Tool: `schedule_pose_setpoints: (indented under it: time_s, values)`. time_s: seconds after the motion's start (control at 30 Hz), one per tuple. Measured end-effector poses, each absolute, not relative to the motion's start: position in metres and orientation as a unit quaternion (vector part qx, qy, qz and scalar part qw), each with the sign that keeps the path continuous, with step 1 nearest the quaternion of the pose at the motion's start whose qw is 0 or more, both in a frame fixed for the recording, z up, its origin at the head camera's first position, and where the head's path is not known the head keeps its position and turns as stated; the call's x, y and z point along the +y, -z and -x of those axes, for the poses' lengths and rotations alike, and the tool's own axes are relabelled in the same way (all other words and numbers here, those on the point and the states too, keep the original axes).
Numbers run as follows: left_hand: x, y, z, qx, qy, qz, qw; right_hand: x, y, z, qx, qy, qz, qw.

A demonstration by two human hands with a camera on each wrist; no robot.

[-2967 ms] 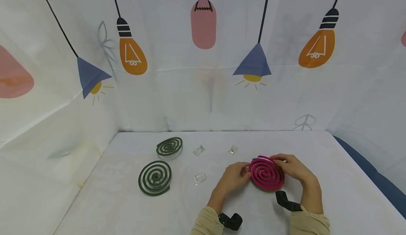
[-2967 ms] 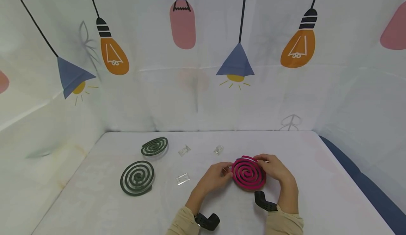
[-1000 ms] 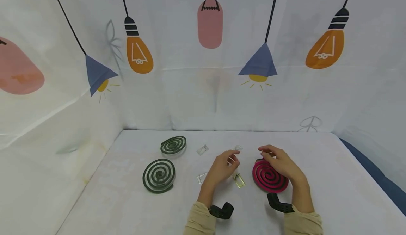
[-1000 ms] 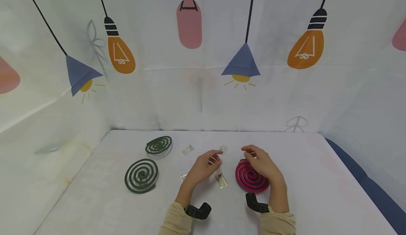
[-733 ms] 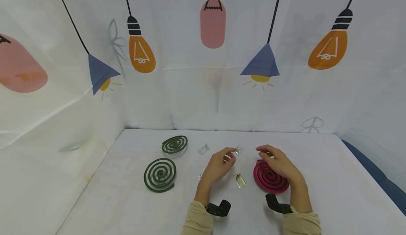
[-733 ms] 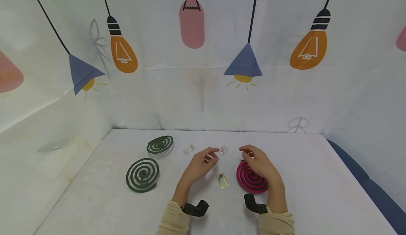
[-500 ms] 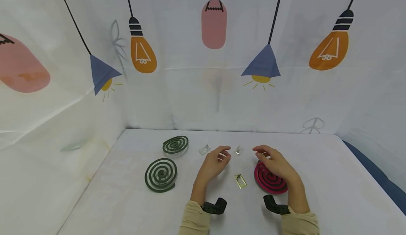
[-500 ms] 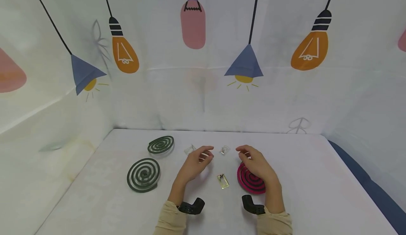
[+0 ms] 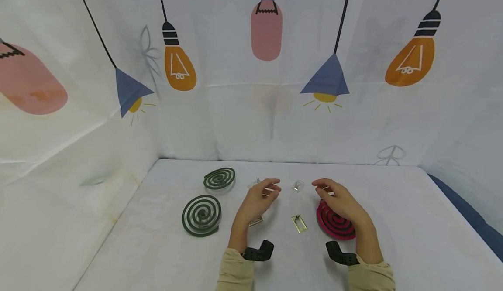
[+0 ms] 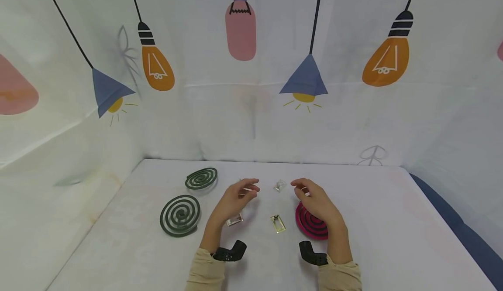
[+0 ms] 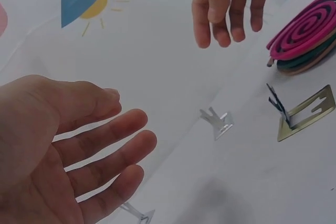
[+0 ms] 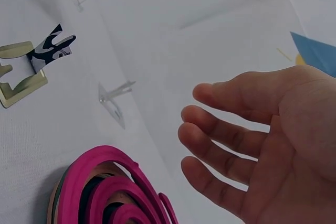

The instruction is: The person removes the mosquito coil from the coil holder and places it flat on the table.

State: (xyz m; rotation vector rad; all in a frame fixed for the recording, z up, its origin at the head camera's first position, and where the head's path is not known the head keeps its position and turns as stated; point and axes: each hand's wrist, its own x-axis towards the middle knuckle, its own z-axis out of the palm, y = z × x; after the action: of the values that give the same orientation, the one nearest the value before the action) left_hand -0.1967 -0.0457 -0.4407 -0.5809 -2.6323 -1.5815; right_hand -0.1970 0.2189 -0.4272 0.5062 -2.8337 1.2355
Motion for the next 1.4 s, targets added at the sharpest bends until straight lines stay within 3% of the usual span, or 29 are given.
schedule_pose_setpoints:
  time_s: [0.87,1.4]
  values:
    - [-0.095,0.419,0.188,-0.831,0.532,0.125,0.103,0.197,0.423,0.197,-0.877,-0.428,-0.216,0.031]
    - [-0.161,0.418,0.183,-0.886,0.439,0.117,0.097,0.152,0.429,0.198,-0.855,-0.447,-0.261,0.009]
